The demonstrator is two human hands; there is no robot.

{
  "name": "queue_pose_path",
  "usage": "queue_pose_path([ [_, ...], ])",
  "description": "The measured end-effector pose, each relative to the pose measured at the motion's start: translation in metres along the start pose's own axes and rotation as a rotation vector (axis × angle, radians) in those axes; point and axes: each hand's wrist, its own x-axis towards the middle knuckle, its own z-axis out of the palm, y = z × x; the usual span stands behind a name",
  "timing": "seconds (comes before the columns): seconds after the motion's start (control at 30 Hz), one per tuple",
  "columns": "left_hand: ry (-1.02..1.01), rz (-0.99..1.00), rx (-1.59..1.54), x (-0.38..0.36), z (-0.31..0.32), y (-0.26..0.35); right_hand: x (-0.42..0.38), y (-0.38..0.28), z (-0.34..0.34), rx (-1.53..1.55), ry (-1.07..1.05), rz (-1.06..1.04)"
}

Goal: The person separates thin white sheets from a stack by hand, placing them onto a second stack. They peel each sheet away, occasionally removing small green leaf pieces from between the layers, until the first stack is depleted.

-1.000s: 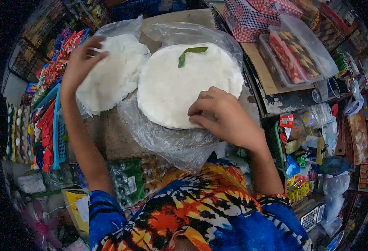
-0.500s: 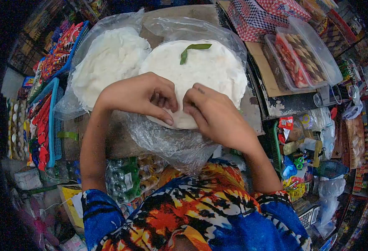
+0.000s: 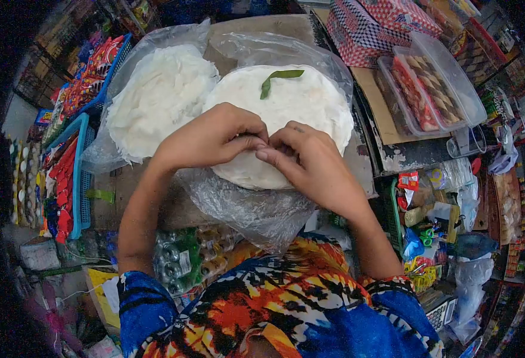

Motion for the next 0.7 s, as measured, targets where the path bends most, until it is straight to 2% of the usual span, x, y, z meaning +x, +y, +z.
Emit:
queue_pose_path([
  [0.07, 0.02, 0.013, 0.007, 0.001, 0.003, 0.001, 0.0, 0.003, 0.003, -0.115, 0.023, -0.045],
  [0.17, 0.038, -0.003, 0.036, 0.001, 0.001, 0.007, 0.003, 0.003, 0.005, -0.111, 0.021, 0.013],
  [0.23, 0.038, -0.035, 0.062, -0.002, -0.003, 0.013, 0.003, 0.009, 0.011, -0.111, 0.056, -0.023],
  [0.3, 0.035, -0.026, 0.266, -0.006, -0.008, 0.017, 0.005, 0.009, 0.013, -0.114, 0.091, -0.065],
  [0.47, 0.085, -0.053, 0.347, -0.009, -0.014, 0.013, 0.011, 0.0, 0.007, -0.166, -0.004, 0.057],
  [0.6, 0.176, -0.011, 0.366, -0.009, -0.017, 0.021, 0.022, 0.002, 0.007, -0.079, -0.033, 0.016],
  [0.7, 0.106, -0.081, 0.388, -0.02, -0.027, 0.036, 0.029, 0.014, 0.004, -0.038, -0.048, -0.069],
])
